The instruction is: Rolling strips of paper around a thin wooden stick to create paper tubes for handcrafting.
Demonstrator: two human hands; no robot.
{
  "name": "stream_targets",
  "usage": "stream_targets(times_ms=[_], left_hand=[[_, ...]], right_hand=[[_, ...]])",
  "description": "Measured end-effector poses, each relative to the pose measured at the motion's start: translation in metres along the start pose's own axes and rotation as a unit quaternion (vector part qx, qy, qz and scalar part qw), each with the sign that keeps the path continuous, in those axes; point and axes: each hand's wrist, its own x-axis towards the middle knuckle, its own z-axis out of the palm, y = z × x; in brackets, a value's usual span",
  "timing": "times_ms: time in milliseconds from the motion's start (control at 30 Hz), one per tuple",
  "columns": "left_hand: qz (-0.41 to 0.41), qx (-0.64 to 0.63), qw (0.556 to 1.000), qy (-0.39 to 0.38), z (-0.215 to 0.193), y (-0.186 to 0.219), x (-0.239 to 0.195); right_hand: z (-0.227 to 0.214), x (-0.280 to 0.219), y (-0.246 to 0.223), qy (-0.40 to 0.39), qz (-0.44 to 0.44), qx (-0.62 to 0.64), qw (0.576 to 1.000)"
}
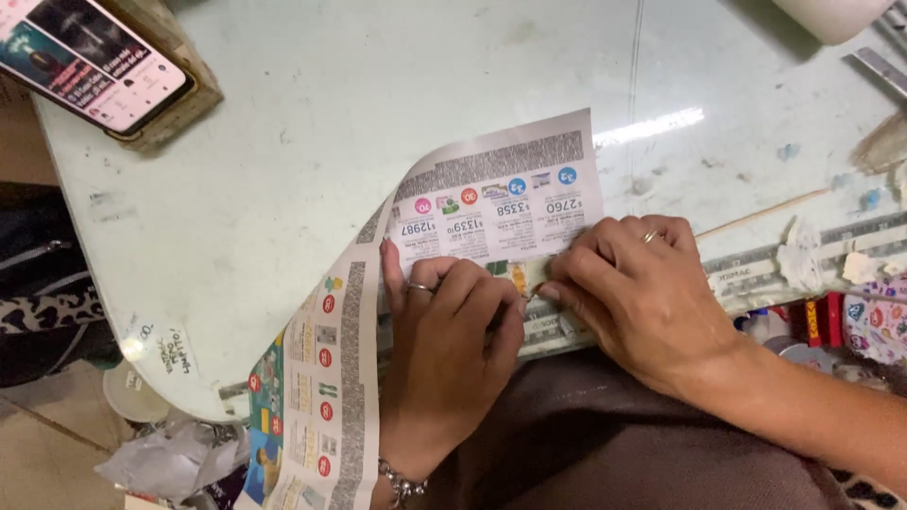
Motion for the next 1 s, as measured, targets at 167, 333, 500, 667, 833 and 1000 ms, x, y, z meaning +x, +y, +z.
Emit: stream_targets(times_ms=[167,333,500,667,833,1000], left_hand=[[0.108,0.115,0.986,0.045,0.006,-0.005,-0.004],[0.130,0.111,0.985,-0.021,0.003,-0.007,-0.009],[0.126,0.061,0.990,-0.022,0.000,-0.007,-0.008],[0.107,0.095,0.989,-0.033,0.002,-0.005,-0.007],[0.111,0.116,0.987,-0.017,0.003,0.000,-0.004],[0.097,0.111,0.989,0.001,0.003,0.002,-0.001]], right_hand=[[0.000,0.000,-0.003,-0.023,0.029,-0.013,0.999],[0.000,-0.001,-0.003,-0.034,0.045,-0.016,0.998],[0.000,0.000,-0.001,-0.029,0.042,-0.025,0.998],[0.000,0.002,-0.001,-0.020,0.048,-0.008,0.999],[0.006,-0.004,-0.001,0.024,0.036,-0.004,0.999],[0.004,-0.011,0.003,0.045,-0.036,-0.027,0.998]])
